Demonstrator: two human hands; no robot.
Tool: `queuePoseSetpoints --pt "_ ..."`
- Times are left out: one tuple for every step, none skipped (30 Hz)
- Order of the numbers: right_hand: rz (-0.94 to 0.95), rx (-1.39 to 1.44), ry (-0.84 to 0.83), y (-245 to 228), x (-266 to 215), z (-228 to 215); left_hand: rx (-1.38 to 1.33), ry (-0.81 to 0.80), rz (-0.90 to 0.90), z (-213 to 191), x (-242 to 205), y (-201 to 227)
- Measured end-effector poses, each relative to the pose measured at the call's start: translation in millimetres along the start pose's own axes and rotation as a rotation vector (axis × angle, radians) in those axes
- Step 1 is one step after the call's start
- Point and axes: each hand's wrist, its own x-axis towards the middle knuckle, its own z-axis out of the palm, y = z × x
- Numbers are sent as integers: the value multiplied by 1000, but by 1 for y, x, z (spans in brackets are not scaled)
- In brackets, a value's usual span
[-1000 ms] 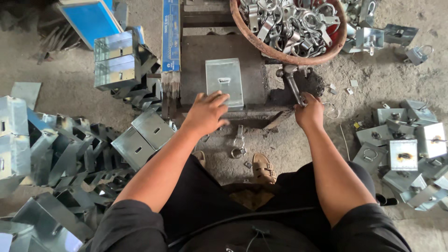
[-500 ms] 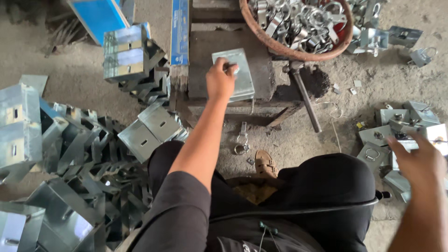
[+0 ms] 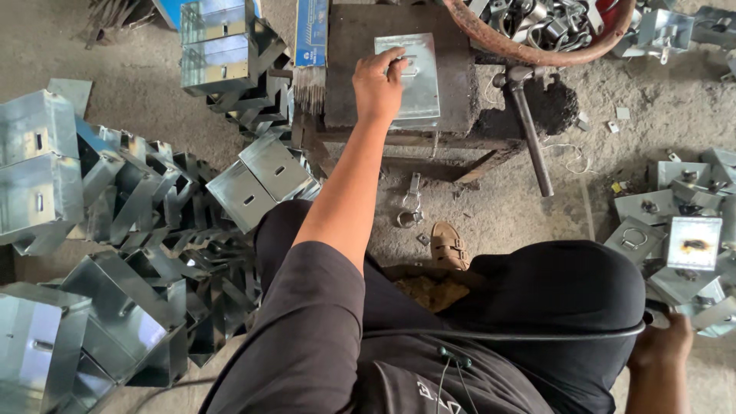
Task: The person sits on the floor and welds metal rings onto small metal boxes using a welding torch. They pick up a box, place a ring on it, weld it in place, and then set the finished box aside. This process is repeated multiple times.
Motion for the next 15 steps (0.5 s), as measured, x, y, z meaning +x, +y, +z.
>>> queuePoseSetpoints --pt "-73 34 -52 -7 3 5 15 6 3 0 1 2" --pt "-145 68 -104 -15 5 11 31 13 6 1 3 3" --pt "-139 273 -127 -24 4 16 31 14 -4 0 2 3" --pt "-133 478 -148 -34 4 22 31 14 -14 0 2 3" --pt "-126 682 -169 -42 4 29 32 16 -26 0 1 3" --pt "-145 647 -128 -52 7 39 32 20 -7 0 0 2" --pt "-155 621 -89 -59 9 52 36 24 11 -1 0 1" --pt "-162 598 -63 -70 9 65 39 28 29 -2 -2 1" --pt "-172 563 -81 -76 9 82 33 27 22 -2 -1 2" --pt "-172 537 -100 -84 6 100 27 27 14 -2 -1 3" --pt "-179 504 -130 -90 3 120 20 25 9 -1 0 5" --pt "-189 464 -170 -93 -3 142 36 25 20 -1 0 6" --pt "-206 421 -211 -96 -10 166 52 27 32 -2 0 7" --pt "-220 374 -255 -97 -17 191 68 28 43 -2 1 7" --pt "-253 318 -299 -96 -27 215 66 27 33 -3 0 6"
